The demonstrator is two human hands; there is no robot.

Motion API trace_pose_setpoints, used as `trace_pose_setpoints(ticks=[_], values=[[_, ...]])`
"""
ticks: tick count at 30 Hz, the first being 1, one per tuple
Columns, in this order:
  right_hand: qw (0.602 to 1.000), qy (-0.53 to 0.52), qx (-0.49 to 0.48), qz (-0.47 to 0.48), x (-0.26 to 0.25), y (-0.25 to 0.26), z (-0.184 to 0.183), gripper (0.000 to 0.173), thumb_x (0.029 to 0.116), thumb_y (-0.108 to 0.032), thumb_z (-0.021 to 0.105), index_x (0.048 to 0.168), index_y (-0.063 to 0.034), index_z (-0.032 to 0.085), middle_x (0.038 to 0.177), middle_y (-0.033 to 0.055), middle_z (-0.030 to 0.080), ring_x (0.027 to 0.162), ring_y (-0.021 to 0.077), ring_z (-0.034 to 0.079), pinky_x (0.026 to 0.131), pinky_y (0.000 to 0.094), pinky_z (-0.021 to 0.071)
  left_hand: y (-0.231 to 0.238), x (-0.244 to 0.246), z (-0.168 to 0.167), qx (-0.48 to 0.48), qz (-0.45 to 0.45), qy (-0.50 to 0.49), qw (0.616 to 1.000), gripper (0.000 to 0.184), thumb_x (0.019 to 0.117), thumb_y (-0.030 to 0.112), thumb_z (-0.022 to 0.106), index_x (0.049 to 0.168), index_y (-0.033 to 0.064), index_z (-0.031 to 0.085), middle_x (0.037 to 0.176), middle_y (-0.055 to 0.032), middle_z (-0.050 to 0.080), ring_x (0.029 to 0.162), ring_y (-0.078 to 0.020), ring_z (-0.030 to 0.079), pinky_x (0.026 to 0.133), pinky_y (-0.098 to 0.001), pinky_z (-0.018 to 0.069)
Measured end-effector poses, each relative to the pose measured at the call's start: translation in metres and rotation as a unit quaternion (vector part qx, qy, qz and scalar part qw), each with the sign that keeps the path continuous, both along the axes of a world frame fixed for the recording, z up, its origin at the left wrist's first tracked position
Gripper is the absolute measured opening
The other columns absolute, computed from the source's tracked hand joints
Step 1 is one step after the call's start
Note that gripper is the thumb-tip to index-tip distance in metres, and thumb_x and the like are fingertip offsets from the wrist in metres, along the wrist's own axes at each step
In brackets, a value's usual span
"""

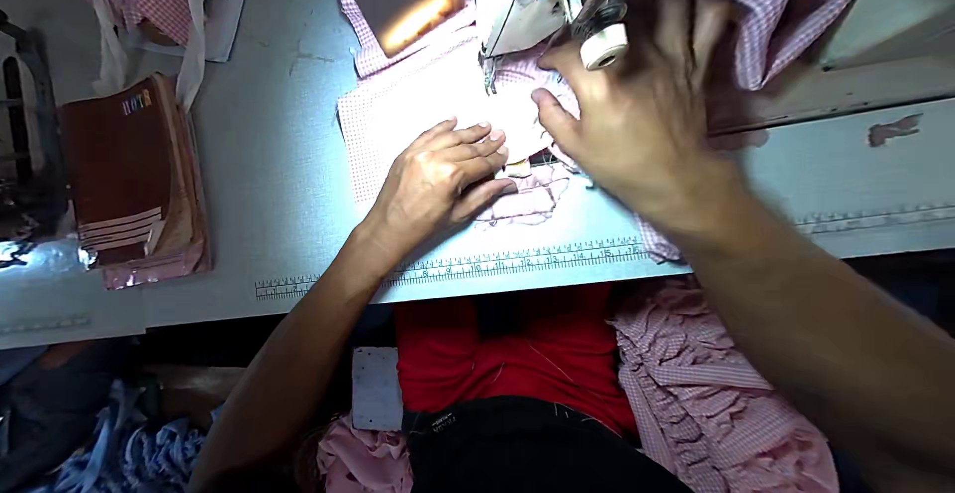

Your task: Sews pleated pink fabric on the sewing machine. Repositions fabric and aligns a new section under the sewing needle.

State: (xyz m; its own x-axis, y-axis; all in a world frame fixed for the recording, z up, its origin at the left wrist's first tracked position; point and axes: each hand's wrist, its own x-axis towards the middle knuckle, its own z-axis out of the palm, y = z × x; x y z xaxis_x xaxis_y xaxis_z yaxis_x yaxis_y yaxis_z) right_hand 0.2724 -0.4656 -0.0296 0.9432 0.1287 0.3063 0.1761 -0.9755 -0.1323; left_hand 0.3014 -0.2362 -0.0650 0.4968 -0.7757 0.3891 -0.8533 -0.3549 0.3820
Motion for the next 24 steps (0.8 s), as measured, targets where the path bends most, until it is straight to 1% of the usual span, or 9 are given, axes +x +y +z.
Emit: trace_pose_setpoints(ticks=[2, 4, 7, 12, 15, 16, 19, 21, 24], values=[[0.999, -0.041, 0.032, 0.016, -0.02, 0.017, 0.007, 0.031, 0.1074, -0.024, 0.049, 0.126, -0.0113, 0.071, 0.125, 0.0196, 0.068, 0.124, 0.0447, 0.055, 0.104, 0.0623, 0.0376, 0.0, 0.005, 0.001, 0.007, 0.003, 0.006, 1.0, 0.033, 0.1033, 0.036, 0.061, 0.117, 0.0123, 0.079, 0.126, -0.0041, 0.074, 0.13, -0.0221, 0.064, 0.119, -0.0492, 0.0399], [0.993, -0.021, 0.097, 0.071, -0.034, 0.03, 0.001, 0.028, 0.1049, -0.015, 0.052, 0.126, -0.0078, 0.071, 0.123, 0.0146, 0.069, 0.117, 0.0349, 0.062, 0.097, 0.0499, 0.0482, 0.001, 0.007, 0.0, 0.006, 0.003, 0.009, 1.0, 0.032, 0.103, 0.035, 0.06, 0.115, 0.0124, 0.079, 0.124, -0.0035, 0.075, 0.129, -0.0223, 0.063, 0.119, -0.0498, 0.0386], [0.988, 0.015, 0.139, 0.061, -0.026, 0.027, -0.024, 0.029, 0.1055, -0.021, 0.051, 0.121, -0.0077, 0.072, 0.119, 0.0132, 0.069, 0.112, 0.0322, 0.063, 0.095, 0.0432, 0.0498, 0.002, 0.008, -0.002, 0.005, -0.011, 0.021, 1.0, 0.033, 0.1042, 0.034, 0.059, 0.12, 0.0125, 0.078, 0.128, -0.0032, 0.073, 0.132, -0.0222, 0.062, 0.12, -0.0496, 0.0367], [0.985, 0.033, 0.15, 0.072, -0.025, 0.014, -0.018, 0.024, 0.1, -0.01, 0.055, 0.116, -0.0065, 0.072, 0.119, 0.0155, 0.066, 0.113, 0.0345, 0.06, 0.095, 0.0465, 0.0483, 0.025, 0.034, 0.005, -0.038, -0.03, 0.119, 0.992, 0.026, 0.1045, 0.02, 0.058, 0.114, 0.0081, 0.079, 0.127, -0.005, 0.074, 0.136, -0.0241, 0.058, 0.122, -0.0448, 0.0379], [0.983, 0.025, 0.164, 0.074, -0.024, 0.012, -0.02, 0.021, 0.0987, -0.01, 0.058, 0.112, -0.0072, 0.074, 0.118, 0.014, 0.067, 0.111, 0.0328, 0.061, 0.093, 0.0455, 0.048, 0.042, 0.054, 0.005, -0.048, 0.142, 0.05, 0.988, 0.024, 0.1015, 0.008, 0.055, 0.109, 0.0074, 0.078, 0.119, -0.0083, 0.074, 0.121, -0.0217, 0.066, 0.109, -0.0377, 0.049], [0.983, 0.032, 0.162, 0.077, -0.028, 0.012, -0.018, 0.021, 0.099, -0.009, 0.058, 0.112, -0.0069, 0.073, 0.12, 0.0139, 0.066, 0.113, 0.0328, 0.06, 0.094, 0.0464, 0.0482, 0.039, 0.05, 0.009, -0.052, 0.183, 0.028, 0.981, 0.025, 0.0992, 0.006, 0.054, 0.107, 0.0094, 0.077, 0.117, -0.009, 0.071, 0.116, -0.0222, 0.064, 0.104, -0.037, 0.0489], [0.983, 0.029, 0.162, 0.08, -0.028, 0.013, -0.018, 0.02, 0.0974, -0.009, 0.059, 0.111, -0.0068, 0.074, 0.12, 0.0142, 0.065, 0.112, 0.0336, 0.059, 0.094, 0.0485, 0.0475, 0.01, 0.025, 0.023, -0.048, 0.128, -0.022, 0.99, 0.026, 0.0921, 0.011, 0.06, 0.113, 0.0107, 0.075, 0.118, -0.0122, 0.069, 0.118, -0.0297, 0.06, 0.1, -0.0445, 0.0482], [0.983, 0.029, 0.162, 0.079, -0.029, 0.013, -0.019, 0.019, 0.0971, -0.009, 0.059, 0.109, -0.0067, 0.074, 0.12, 0.0142, 0.065, 0.112, 0.0333, 0.059, 0.093, 0.0478, 0.0474, -0.008, 0.017, 0.019, -0.028, 0.088, -0.028, 0.995, 0.032, 0.0969, 0.023, 0.064, 0.125, 0.0107, 0.072, 0.119, -0.0128, 0.069, 0.116, -0.0301, 0.061, 0.097, -0.0438, 0.0489], [0.984, 0.027, 0.158, 0.083, -0.03, 0.011, -0.02, 0.019, 0.0977, -0.009, 0.059, 0.11, -0.0069, 0.074, 0.12, 0.0133, 0.065, 0.113, 0.0325, 0.059, 0.094, 0.0468, 0.048, -0.02, 0.024, 0.008, -0.025, 0.071, -0.061, 0.995, 0.02, 0.1006, 0.023, 0.063, 0.107, 0.0103, 0.078, 0.107, -0.0088, 0.073, 0.107, -0.0269, 0.065, 0.091, -0.039, 0.0512]])
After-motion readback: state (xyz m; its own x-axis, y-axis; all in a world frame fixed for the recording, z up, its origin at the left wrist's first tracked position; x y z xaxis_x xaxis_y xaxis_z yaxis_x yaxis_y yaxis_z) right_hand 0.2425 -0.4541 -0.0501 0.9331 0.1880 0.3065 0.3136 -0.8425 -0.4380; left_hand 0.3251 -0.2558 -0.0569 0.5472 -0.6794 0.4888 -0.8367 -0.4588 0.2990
